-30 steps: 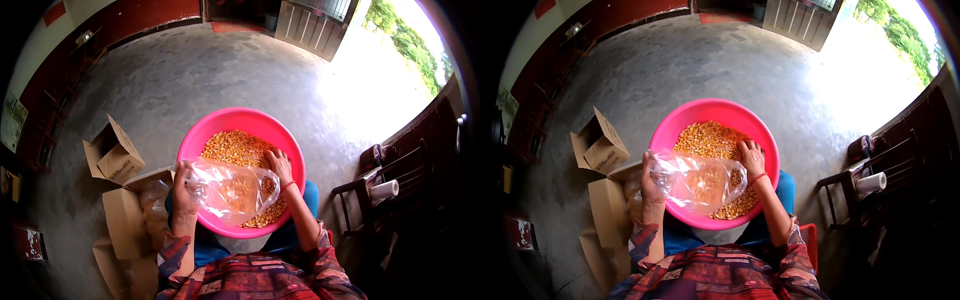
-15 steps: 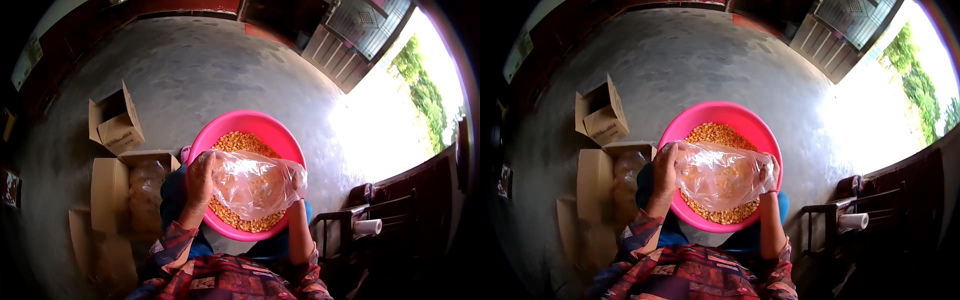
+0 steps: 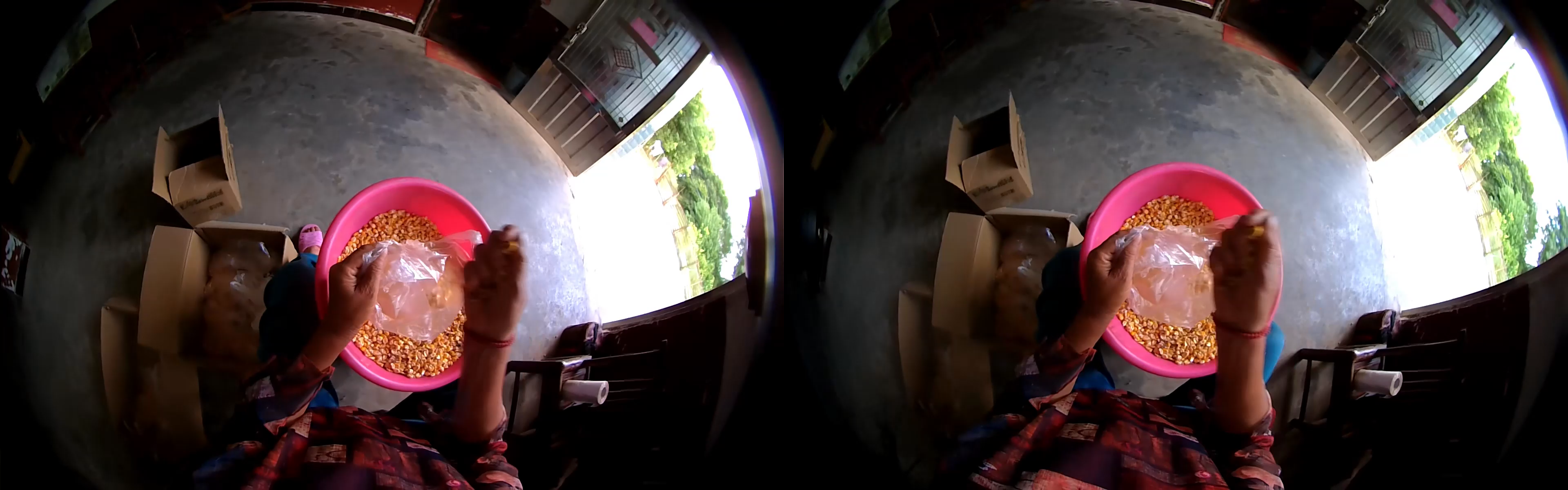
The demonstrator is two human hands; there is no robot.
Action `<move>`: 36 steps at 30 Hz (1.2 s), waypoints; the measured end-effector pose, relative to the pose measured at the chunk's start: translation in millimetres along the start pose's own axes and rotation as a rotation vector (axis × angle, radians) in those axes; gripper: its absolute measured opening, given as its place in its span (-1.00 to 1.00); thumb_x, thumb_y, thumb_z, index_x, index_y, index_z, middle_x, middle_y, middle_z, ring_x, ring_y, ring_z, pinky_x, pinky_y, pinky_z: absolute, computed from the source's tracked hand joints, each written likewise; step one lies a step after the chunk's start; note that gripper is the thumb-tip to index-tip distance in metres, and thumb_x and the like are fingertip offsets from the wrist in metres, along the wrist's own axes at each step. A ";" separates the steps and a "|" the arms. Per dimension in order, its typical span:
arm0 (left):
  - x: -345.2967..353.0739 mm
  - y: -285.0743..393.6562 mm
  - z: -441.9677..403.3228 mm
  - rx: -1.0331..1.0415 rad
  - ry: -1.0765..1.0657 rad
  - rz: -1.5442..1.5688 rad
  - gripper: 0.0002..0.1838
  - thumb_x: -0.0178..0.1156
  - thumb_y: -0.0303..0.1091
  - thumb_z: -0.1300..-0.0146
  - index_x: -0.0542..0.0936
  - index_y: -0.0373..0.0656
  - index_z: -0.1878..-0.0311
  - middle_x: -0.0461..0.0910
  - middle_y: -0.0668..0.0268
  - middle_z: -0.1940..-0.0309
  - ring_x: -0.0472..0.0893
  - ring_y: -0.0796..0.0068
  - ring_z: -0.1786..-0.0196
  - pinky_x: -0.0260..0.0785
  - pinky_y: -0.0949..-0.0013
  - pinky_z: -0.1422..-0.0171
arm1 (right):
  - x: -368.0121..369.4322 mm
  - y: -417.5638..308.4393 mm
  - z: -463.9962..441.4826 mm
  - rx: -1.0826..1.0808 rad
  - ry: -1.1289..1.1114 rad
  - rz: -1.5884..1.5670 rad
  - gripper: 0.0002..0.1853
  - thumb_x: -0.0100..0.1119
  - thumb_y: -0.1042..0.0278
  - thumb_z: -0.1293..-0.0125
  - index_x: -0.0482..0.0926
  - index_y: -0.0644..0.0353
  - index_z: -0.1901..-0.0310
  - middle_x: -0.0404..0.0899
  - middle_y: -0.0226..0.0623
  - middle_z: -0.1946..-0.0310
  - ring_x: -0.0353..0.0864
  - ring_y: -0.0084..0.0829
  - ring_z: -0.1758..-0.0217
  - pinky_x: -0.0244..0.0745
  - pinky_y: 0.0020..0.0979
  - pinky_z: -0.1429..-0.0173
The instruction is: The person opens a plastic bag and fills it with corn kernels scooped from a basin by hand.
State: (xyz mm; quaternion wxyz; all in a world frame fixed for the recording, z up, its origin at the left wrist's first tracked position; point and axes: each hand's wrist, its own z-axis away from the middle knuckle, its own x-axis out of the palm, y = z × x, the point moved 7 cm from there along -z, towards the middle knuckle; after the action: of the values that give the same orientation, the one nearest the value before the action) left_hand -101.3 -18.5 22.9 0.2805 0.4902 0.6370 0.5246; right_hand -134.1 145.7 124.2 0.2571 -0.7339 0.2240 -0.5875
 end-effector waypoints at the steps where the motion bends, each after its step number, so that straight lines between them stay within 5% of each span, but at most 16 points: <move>1: -2.7 1.0 0.0 0.002 0.005 -0.002 -0.78 0.11 -0.38 -0.31 0.56 -0.34 0.10 0.62 0.37 0.42 0.48 0.77 0.36 0.36 0.62 0.30 | -3.2 20.3 -1.8 0.048 -0.034 0.057 -0.75 -0.14 0.14 -0.42 0.40 0.13 0.30 0.23 -0.54 0.59 0.10 -0.71 0.65 -0.01 -0.63 0.65; 4: -11.2 -6.6 -1.3 -0.145 -0.004 0.004 -0.77 0.10 -0.37 -0.32 0.56 -0.34 0.10 0.61 0.38 0.40 0.49 0.76 0.33 0.36 0.61 0.27 | -32.3 68.5 0.6 0.136 0.098 0.375 -0.80 -0.09 0.29 -0.36 0.47 0.19 0.34 0.46 -0.42 0.51 0.38 -0.63 0.46 0.25 -0.62 0.35; 7: -13.7 -10.4 -3.0 -0.197 0.052 0.094 -0.77 0.10 -0.36 -0.32 0.57 -0.33 0.10 0.62 0.35 0.31 0.53 0.72 0.24 0.38 0.59 0.15 | -47.1 85.5 7.8 0.224 -0.132 0.819 -0.85 0.01 0.42 -0.26 0.52 0.32 0.27 0.54 -0.31 0.30 0.50 -0.48 0.19 0.39 -0.42 0.05; 10: -11.1 -4.6 -8.1 -0.097 0.032 0.111 -0.79 0.09 -0.39 -0.31 0.57 -0.33 0.11 0.63 0.32 0.30 0.54 0.71 0.25 0.39 0.58 0.17 | -49.3 88.2 7.5 0.186 -0.467 1.532 -0.76 0.16 0.52 -0.10 0.55 0.25 0.14 0.55 -0.17 0.15 0.51 -0.27 0.01 0.39 -0.33 -0.08; 11: -10.8 -2.0 -8.5 -0.073 0.024 0.115 -0.80 0.10 -0.41 -0.30 0.57 -0.34 0.12 0.64 0.30 0.31 0.54 0.71 0.29 0.39 0.57 0.21 | -54.2 89.2 8.3 0.189 -0.465 1.532 -0.76 0.16 0.52 -0.10 0.55 0.25 0.14 0.55 -0.17 0.15 0.51 -0.27 0.01 0.39 -0.33 -0.08; 13: -11.4 -1.9 -8.2 -0.049 -0.054 0.002 -0.79 0.10 -0.43 -0.28 0.55 -0.33 0.08 0.63 0.25 0.32 0.54 0.71 0.33 0.40 0.56 0.25 | -60.8 85.0 7.6 -0.157 -0.454 1.918 -0.56 0.20 0.50 -0.04 0.47 0.18 -0.03 0.44 -0.05 -0.03 0.43 -0.12 -0.12 0.37 -0.24 -0.16; 15: -11.4 5.9 -9.5 -0.024 -0.131 -0.112 -0.77 0.10 -0.46 -0.26 0.53 -0.32 0.04 0.63 0.19 0.33 0.55 0.71 0.37 0.40 0.55 0.29 | -72.1 77.6 -0.2 -0.111 -0.367 1.925 -0.26 0.24 0.46 -0.01 0.21 0.07 -0.29 0.19 0.03 -0.26 0.21 0.00 -0.32 0.20 -0.12 -0.32; 18: -14.1 28.5 -16.0 0.029 -0.192 -0.223 -0.62 0.07 -0.48 -0.27 0.37 -0.26 -0.16 0.59 0.28 0.11 0.50 0.71 0.30 0.36 0.57 0.23 | -63.4 56.7 -4.5 -0.219 -0.193 2.046 -0.16 0.30 0.39 0.05 0.15 0.02 -0.33 0.12 0.00 -0.32 0.00 0.01 -0.42 -0.13 -0.01 -0.44; 23: -1.9 28.5 -11.5 0.078 -0.351 -0.207 -0.59 -0.01 -0.53 -0.29 0.35 -0.16 -0.22 0.56 0.31 0.01 0.56 0.59 0.18 0.39 0.52 0.13 | -124.8 87.6 0.2 0.095 -0.517 2.102 -0.33 0.31 0.32 0.04 0.36 0.07 -0.19 0.18 -0.01 -0.29 0.10 -0.01 -0.38 -0.02 -0.09 -0.43; 25: 0.3 21.2 -10.6 0.092 -0.392 -0.163 -0.60 -0.06 -0.54 -0.31 0.36 -0.13 -0.22 0.56 0.32 -0.01 0.57 0.54 0.14 0.40 0.50 0.10 | -126.6 80.6 4.0 -0.007 -0.341 2.041 -0.42 0.30 0.36 0.06 0.45 0.10 -0.10 0.34 -0.11 -0.19 0.24 -0.09 -0.30 0.11 -0.14 -0.36; 27: -1.8 18.7 -12.5 0.155 -0.412 0.010 -0.58 -0.12 -0.61 -0.29 0.39 -0.15 -0.22 0.54 0.16 -0.04 0.54 0.38 -0.09 0.35 0.41 -0.13 | -111.6 64.9 2.3 -0.202 -0.238 1.968 -0.53 0.29 0.39 0.03 0.50 0.13 -0.01 0.41 -0.12 -0.10 0.31 -0.08 -0.23 0.16 -0.10 -0.30; 29: -4.3 21.0 -13.6 0.085 -0.393 0.062 -0.64 -0.15 -0.60 -0.31 0.49 -0.17 -0.10 0.56 0.18 0.00 0.55 0.36 -0.05 0.35 0.41 -0.13 | -77.3 56.0 3.8 -0.322 -0.248 1.936 -0.58 0.24 0.39 -0.03 0.47 0.11 0.00 0.44 -0.11 0.00 0.36 -0.07 -0.12 0.19 -0.04 -0.24; 31: -4.0 20.2 -13.6 0.050 -0.436 0.027 -0.71 -0.15 -0.62 -0.29 0.56 -0.22 0.07 0.58 0.21 0.09 0.57 0.42 0.04 0.36 0.43 -0.08 | -65.7 74.1 2.9 -0.030 -0.418 1.635 -0.60 0.22 0.37 -0.08 0.48 0.11 -0.01 0.45 -0.13 0.00 0.37 -0.08 -0.10 0.24 -0.11 -0.22; 33: -1.3 20.4 -12.5 0.033 -0.442 0.021 -0.72 -0.14 -0.63 -0.28 0.59 -0.25 0.18 0.60 0.23 0.16 0.58 0.45 0.10 0.38 0.43 -0.04 | -60.0 93.8 1.5 -0.132 -0.582 1.765 -0.58 0.19 0.29 -0.15 0.45 0.11 -0.07 0.44 -0.12 -0.03 0.36 -0.11 -0.16 0.23 -0.15 -0.24; 36: 0.4 9.1 -11.1 0.071 -0.446 -0.134 -0.80 -0.05 -0.58 -0.23 0.60 -0.22 0.28 0.50 0.29 0.39 0.48 0.54 0.36 0.34 0.50 0.25 | -119.4 131.9 -16.6 -0.152 -0.535 1.932 -0.55 0.18 0.26 -0.15 0.44 0.13 -0.10 0.41 -0.12 -0.10 0.29 -0.11 -0.26 0.18 -0.16 -0.30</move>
State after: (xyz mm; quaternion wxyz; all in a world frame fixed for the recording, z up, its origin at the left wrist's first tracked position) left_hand -108.0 -22.8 34.9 0.4311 0.5600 0.6084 0.3611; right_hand -178.8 117.9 -46.5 0.6180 -0.3601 0.6951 0.0727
